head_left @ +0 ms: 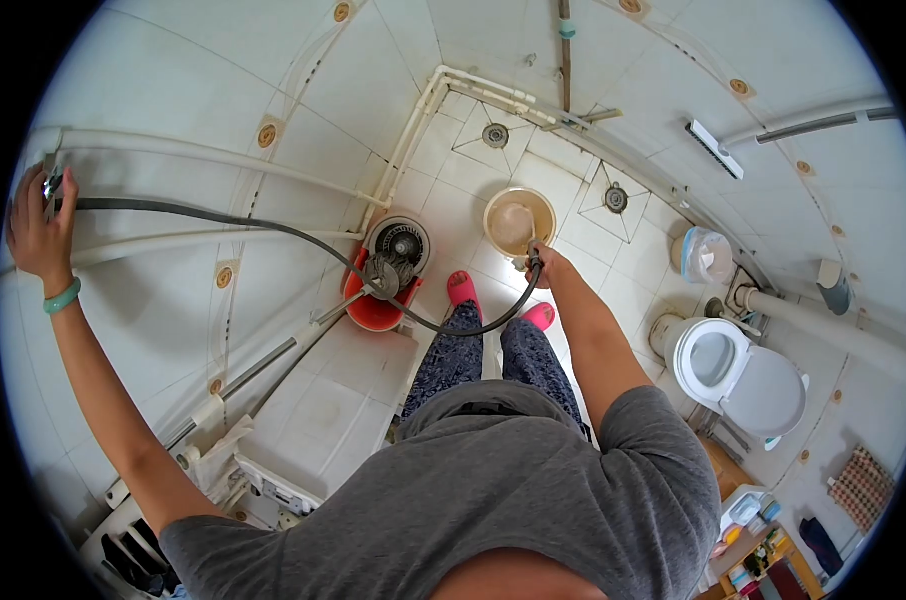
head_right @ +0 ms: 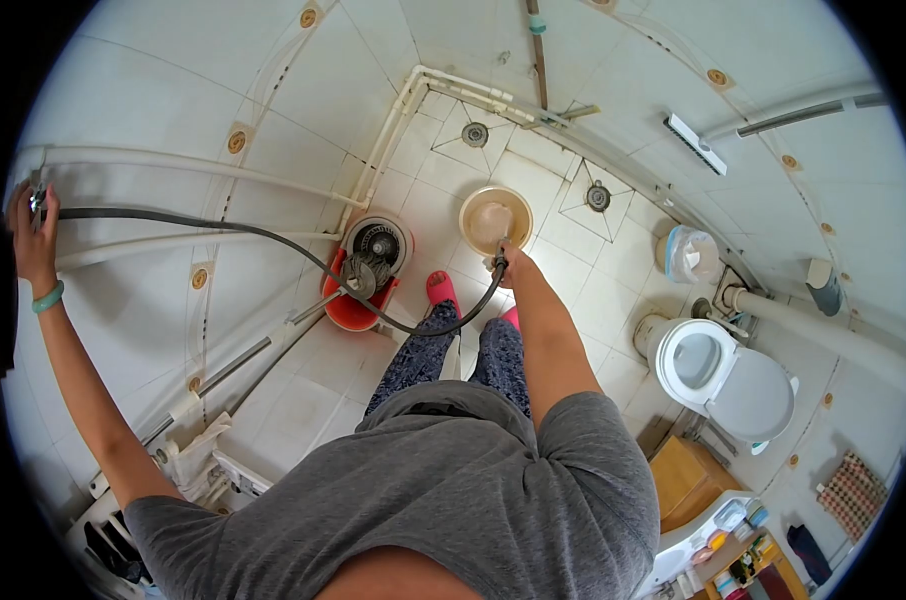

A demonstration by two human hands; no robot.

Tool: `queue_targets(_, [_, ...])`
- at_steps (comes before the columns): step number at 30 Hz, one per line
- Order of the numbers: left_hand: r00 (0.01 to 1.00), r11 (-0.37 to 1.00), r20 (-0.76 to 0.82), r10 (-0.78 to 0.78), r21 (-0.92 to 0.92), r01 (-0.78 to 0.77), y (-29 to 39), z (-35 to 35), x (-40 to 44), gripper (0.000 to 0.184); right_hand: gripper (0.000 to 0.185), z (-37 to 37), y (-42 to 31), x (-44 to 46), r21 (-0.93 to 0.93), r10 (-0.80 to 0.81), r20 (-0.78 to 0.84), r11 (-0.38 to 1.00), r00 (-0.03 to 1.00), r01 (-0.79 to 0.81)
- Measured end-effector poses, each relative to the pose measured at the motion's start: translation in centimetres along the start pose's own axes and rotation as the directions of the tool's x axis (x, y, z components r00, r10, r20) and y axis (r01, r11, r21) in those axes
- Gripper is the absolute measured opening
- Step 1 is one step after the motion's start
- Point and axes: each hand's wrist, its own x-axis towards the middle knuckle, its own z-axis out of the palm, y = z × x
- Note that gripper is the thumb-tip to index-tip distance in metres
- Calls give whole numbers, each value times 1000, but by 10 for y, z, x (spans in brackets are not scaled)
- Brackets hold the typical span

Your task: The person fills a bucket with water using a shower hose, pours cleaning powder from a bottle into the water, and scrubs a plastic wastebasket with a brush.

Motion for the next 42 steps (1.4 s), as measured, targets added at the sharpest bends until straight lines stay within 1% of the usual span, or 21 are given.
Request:
queue_targets(1, [997,995,-7,79,-53,-80,-4,0,4,26,43,1,0,-1,-2,11,-7,1000,1000,-11])
queue_targets(3, [987,982,-19,157,-105,-158,-4,0,7,25,43,1,-1,0,-4,22,-13,1000,1000,-22])
queue_targets(6, [991,984,28,130,-125,-126,2,-4,8,25,43,-2,-1,6,13,9,-4,1000,1000,-9])
queue_targets(7, [994,988,69,83,-135,-73,3,-5,8,25,44,-2,-1,7,-7,-1,-12,1000,1000,1])
queue_targets(9, [993,990,112,37,-143,-20,8,-6,9,26,44,-2,0,7,-28,-10,-19,1000,1000,9])
queue_targets(10, [992,990,126,-16,-137,33,12,-7,9,26,45,-3,0,7,-22,1,-5,1000,1000,-1])
queue_targets(12, [988,988,140,-69,-127,87,11,-4,8,27,45,-1,0,7,-19,10,12,1000,1000,-10])
queue_targets(13, [997,989,73,-23,-143,33,8,1,7,27,46,-1,0,7,-9,14,11,1000,1000,-14])
queue_targets(15, [1000,988,6,23,-153,-21,6,3,6,27,46,-2,1,11,-1,18,10,1000,1000,-18])
queue_targets(17, [1000,987,10,26,-157,-24,6,3,6,27,42,-5,2,18,-8,-16,61,1000,998,17])
queue_targets(24, [995,989,-59,82,-118,-89,4,4,5,26,41,0,0,9,14,-23,34,1000,999,22])
queue_targets(27, [996,991,-60,64,-116,-70,5,4,5,27,41,0,-3,9,24,-14,27,1000,1000,14])
queue_targets(29, [996,988,-51,66,-138,-73,4,4,5,27,43,0,-4,13,68,19,-2,998,1000,-19])
queue_targets(33, [997,986,-39,65,-153,-70,3,4,5,27,43,-4,-6,20,89,-9,30,996,1000,6])
queue_targets(36, [997,988,-33,69,-138,-73,3,3,5,27,43,-4,-7,22,116,3,1,993,1000,-3])
queue_targets(39, [999,989,3,52,-139,-51,3,5,3,28,44,-7,-7,26,111,-4,32,994,999,0])
queue_targets(42, [997,991,-48,57,-122,-62,5,5,4,28,45,-7,-4,22,98,-29,17,995,999,27])
